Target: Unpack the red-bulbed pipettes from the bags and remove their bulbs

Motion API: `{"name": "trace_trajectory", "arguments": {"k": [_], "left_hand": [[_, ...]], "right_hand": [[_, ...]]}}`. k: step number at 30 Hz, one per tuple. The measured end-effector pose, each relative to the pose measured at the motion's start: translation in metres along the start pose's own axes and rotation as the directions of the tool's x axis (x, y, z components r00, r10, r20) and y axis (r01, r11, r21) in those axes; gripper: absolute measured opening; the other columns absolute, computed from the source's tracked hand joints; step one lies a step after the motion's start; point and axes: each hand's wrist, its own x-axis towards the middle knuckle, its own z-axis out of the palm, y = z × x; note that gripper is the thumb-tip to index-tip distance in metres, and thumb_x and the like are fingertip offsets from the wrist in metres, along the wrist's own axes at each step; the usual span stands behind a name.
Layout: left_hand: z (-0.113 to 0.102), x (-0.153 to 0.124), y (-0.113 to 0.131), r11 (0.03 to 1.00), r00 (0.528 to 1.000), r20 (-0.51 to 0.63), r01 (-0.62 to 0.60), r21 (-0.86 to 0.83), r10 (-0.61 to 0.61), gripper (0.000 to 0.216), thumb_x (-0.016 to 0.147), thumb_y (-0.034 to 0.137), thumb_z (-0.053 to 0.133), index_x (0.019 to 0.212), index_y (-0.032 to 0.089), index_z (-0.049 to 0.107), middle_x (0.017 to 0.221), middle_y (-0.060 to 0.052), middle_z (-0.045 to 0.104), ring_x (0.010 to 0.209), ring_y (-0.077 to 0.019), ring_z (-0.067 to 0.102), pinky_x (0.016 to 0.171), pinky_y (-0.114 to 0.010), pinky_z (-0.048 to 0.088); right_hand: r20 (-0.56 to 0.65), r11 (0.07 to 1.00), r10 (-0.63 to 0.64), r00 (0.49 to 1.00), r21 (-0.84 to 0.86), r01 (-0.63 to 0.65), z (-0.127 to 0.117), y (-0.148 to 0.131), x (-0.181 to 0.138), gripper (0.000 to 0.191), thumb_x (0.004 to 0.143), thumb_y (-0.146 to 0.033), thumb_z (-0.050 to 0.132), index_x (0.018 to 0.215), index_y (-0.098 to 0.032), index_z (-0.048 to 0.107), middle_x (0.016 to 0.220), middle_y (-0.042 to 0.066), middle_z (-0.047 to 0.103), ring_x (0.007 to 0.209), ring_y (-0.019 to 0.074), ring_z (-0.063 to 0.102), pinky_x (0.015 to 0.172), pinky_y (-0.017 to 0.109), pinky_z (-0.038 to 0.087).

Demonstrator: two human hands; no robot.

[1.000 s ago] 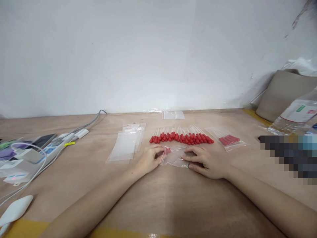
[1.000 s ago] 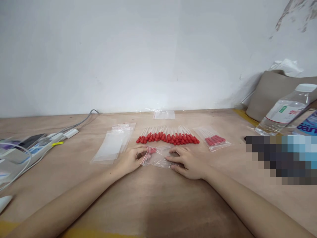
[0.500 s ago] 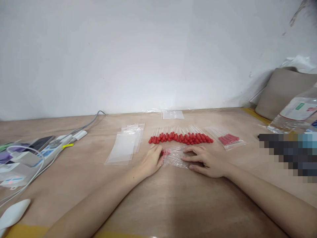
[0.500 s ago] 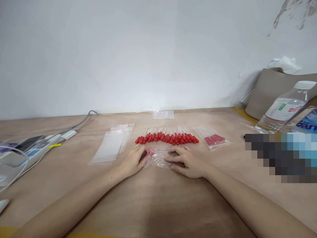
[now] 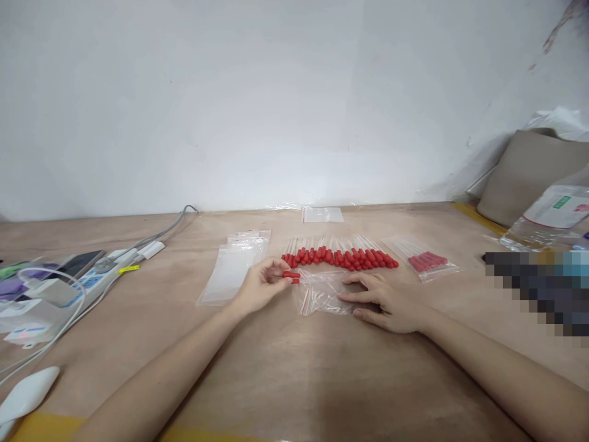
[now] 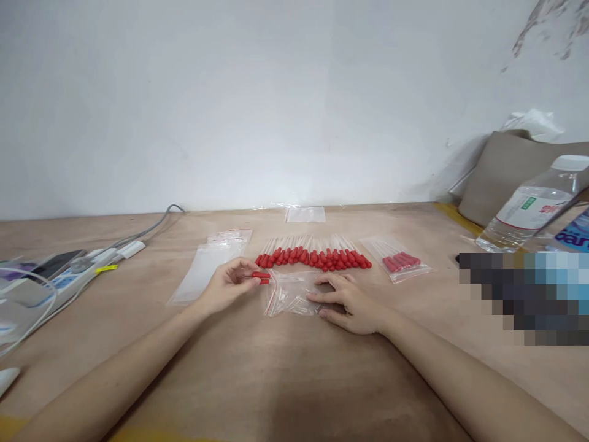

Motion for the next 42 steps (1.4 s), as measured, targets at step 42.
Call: {"name": "trace_trajectory", "arguments": {"k": [42], "left_hand": [[-0.016, 0.043, -0.03, 0.803, 0.951, 0.026, -0.274, 0.53, 0.308, 0.029, 0.08, 0.032, 0.052, 0.104, 0.018, 0.061, 0.114, -0.007, 0.057, 0.106, -0.0199, 0.053, 0.095, -0.036, 0.039]], "right_hand": [[0.008, 1.0, -0.005, 1.0, 0.001, 0.005, -0.001, 0.001, 0.001, 0.037, 0.083, -0.039, 0.045, 0.119, -0.03, 0.052, 0.124, 0.008, 0.043, 0.114, 0.0234, 0.04, 0.095, 0.044, 0.031]]}}
